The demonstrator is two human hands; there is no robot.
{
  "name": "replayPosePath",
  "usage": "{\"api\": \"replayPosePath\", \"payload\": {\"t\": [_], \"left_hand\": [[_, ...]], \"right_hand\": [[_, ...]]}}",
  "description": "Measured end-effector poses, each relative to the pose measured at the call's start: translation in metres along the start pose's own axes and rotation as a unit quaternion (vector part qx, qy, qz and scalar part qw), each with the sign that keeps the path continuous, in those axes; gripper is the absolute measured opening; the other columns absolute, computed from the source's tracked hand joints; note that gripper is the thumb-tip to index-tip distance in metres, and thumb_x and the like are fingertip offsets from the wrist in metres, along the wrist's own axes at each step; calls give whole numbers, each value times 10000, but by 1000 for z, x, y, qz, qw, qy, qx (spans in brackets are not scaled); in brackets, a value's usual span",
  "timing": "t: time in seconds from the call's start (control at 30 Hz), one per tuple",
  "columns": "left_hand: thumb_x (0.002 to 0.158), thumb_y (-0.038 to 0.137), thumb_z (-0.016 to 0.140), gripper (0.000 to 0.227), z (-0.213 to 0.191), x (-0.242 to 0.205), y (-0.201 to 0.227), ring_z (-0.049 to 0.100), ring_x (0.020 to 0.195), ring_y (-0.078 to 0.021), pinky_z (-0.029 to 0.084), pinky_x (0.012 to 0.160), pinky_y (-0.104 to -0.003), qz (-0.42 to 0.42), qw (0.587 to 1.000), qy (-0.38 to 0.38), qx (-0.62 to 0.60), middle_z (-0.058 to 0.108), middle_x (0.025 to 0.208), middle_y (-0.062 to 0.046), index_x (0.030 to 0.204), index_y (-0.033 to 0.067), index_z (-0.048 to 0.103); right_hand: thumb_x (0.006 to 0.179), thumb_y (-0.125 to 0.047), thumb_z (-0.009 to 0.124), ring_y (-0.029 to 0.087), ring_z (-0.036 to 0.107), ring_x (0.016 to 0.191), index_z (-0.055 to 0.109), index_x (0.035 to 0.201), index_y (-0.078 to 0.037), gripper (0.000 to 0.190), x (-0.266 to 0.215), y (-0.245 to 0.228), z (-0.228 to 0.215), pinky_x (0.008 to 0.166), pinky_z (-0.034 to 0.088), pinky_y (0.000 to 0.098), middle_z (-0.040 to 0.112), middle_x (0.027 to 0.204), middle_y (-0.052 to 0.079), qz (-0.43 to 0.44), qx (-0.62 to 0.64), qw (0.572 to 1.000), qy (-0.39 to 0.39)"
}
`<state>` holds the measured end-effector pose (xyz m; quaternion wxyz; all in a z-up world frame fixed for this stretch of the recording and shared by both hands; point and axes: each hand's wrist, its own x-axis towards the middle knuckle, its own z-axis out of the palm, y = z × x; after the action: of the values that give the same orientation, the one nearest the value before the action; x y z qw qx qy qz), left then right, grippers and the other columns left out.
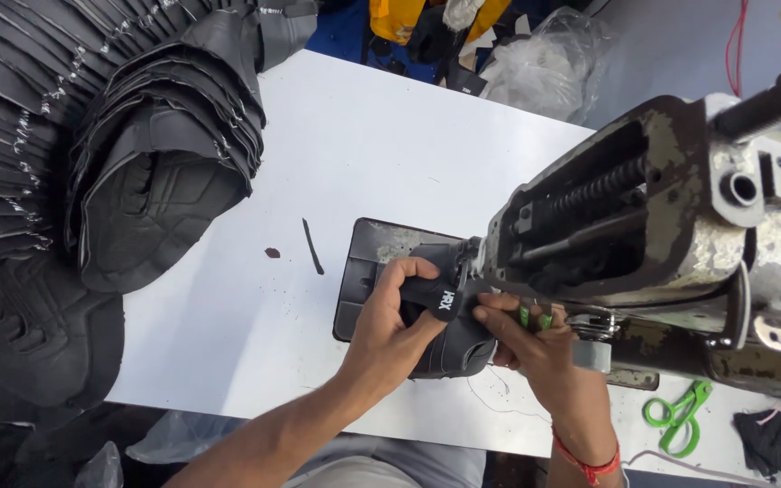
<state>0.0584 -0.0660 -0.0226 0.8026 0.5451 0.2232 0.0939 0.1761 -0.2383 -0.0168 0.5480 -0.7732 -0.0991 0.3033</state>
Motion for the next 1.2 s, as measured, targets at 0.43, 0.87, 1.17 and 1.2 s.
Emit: {"api": "replayPosePath", "payload": {"t": [0.43, 0.87, 1.17, 1.2], "left_hand": [[927, 116, 702, 346, 0, 4, -11, 568, 894, -56, 536, 735, -226, 33, 999, 11, 8, 600, 1052, -33, 1216, 49, 524], [941, 155, 693, 366, 2, 1, -9, 575, 860, -51, 543, 670, -227, 35, 999, 15, 27, 586, 1070, -26, 1240, 70, 501], [939, 164, 689, 373, 3, -1, -2, 590, 820, -69, 532, 629, -244, 32, 997, 24, 65, 606, 1036, -47, 1243, 74, 494], [939, 164, 689, 373, 2, 0, -6, 590, 820, -69, 532, 629, -244, 31, 997, 25, 64, 606, 1036, -47, 1243, 74, 494]], "right_hand": [[916, -149, 727, 122, 574, 473, 819, 1024, -17, 194, -12, -38, 7, 425, 435, 258, 700, 695, 101, 5, -18, 999, 40], [891, -133, 760, 177, 546, 433, 734, 888, 68, 202, -13, -35, 8, 394, 400, 304, 628, 626, 105, 30, 7, 997, 71], [871, -177, 807, 157, 549, 399, 664, 793, 35, 268, -11, -23, 8, 400, 406, 291, 597, 511, 88, 67, -7, 996, 66], [871, -177, 807, 157, 549, 399, 664, 793, 35, 268, -10, -26, 12, 400, 406, 291, 597, 511, 88, 67, -8, 996, 65]]}}
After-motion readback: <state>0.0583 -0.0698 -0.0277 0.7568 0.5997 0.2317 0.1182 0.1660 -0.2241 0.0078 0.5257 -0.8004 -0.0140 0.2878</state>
